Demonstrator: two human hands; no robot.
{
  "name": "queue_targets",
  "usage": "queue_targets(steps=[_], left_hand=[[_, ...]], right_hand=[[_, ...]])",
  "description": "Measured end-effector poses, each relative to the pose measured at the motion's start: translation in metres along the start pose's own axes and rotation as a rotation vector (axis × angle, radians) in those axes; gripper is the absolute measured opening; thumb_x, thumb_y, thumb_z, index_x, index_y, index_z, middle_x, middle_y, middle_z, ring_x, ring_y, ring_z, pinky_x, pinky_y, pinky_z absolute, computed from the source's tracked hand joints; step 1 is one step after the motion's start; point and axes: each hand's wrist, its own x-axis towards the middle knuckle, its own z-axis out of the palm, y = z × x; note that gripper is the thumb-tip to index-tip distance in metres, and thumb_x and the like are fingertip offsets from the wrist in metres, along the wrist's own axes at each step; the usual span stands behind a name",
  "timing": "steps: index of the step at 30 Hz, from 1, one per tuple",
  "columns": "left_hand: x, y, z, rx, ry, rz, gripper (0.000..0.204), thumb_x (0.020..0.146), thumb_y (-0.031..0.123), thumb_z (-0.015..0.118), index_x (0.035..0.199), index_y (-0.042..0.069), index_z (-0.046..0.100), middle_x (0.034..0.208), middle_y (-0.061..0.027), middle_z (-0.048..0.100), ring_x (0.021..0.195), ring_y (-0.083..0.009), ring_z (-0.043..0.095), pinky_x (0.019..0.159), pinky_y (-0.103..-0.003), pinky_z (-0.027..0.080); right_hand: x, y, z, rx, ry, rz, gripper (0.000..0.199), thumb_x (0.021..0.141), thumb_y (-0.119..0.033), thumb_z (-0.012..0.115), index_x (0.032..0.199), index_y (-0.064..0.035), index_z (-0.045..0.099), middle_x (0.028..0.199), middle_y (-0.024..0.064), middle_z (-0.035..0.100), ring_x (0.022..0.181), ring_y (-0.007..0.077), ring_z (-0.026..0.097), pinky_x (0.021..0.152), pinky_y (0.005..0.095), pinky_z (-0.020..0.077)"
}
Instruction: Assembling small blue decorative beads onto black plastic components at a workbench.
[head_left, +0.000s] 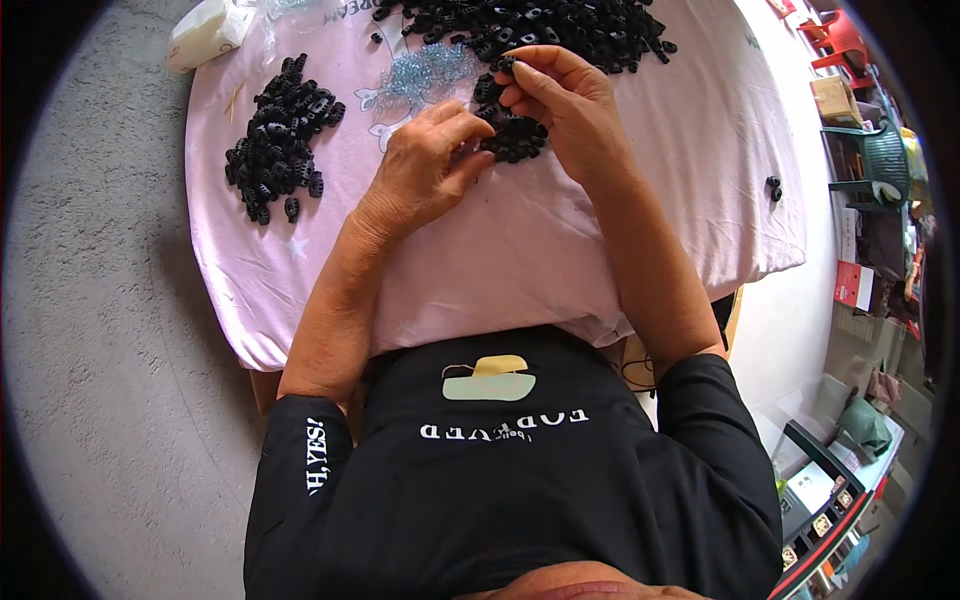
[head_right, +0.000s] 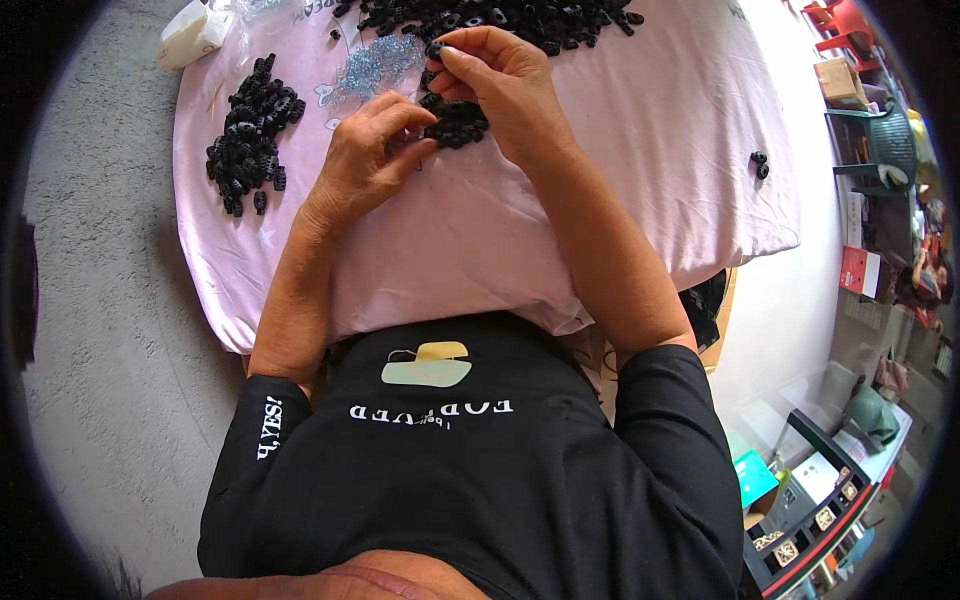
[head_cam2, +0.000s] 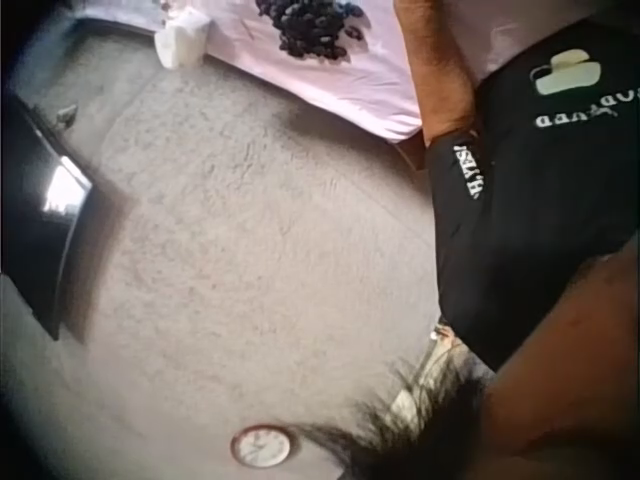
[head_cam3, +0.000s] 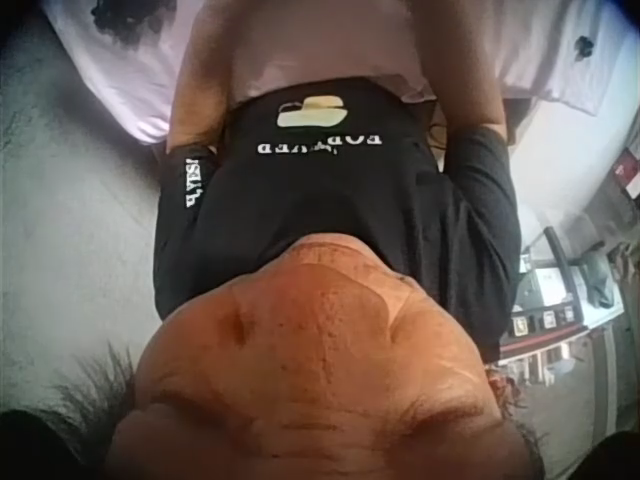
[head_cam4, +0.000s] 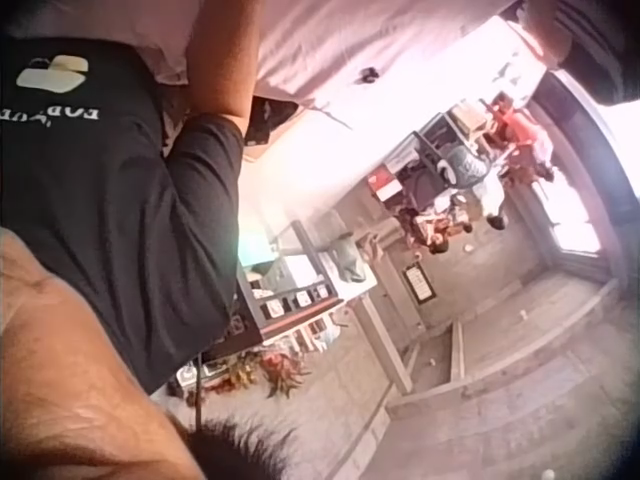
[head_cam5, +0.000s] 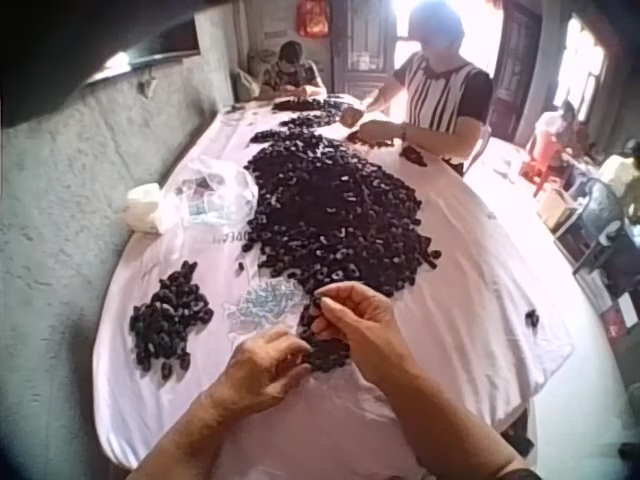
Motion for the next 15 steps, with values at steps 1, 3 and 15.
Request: queue_targets(steps=[1,3,15], left_hand=[[0.0003,-0.0008,0.0002,0.013,-0.004,0.016,0.019,0.078,-0.002,0.071,0.097,0.0,0.065,0.089,-0.0088,0.061,0.075,-0.0205,0.065,0.067,-0.029,0.053],[0.0008,-0.0016,-0.0001,0.026,-0.007,0.032,0.021,0.077,-0.002,0.071,0.097,0.0,0.064,0.089,-0.009,0.061,0.076,-0.0215,0.065,0.068,-0.03,0.053],[-0.0005,0.0008,0.0005,0.063,-0.004,0.034,0.016,0.078,-0.002,0.069,0.094,0.002,0.065,0.088,-0.0108,0.061,0.08,-0.0267,0.063,0.07,-0.033,0.05]], right_hand=[[-0.0003,0.0,0.0001,-0.006,-0.004,0.007,0.016,0.093,-0.012,0.063,0.106,-0.0021,0.065,0.092,0.0079,0.07,0.078,0.0116,0.067,0.07,0.0236,0.0557],[0.0,0.0014,0.0001,-0.012,-0.009,0.011,0.016,0.093,-0.012,0.064,0.105,-0.0023,0.065,0.092,0.0073,0.07,0.077,0.0111,0.066,0.07,0.0234,0.0557],[0.0002,0.0035,0.0016,-0.051,-0.019,0.034,0.015,0.093,-0.012,0.064,0.105,-0.0024,0.066,0.089,0.0059,0.069,0.076,0.0096,0.065,0.069,0.0223,0.0555]])
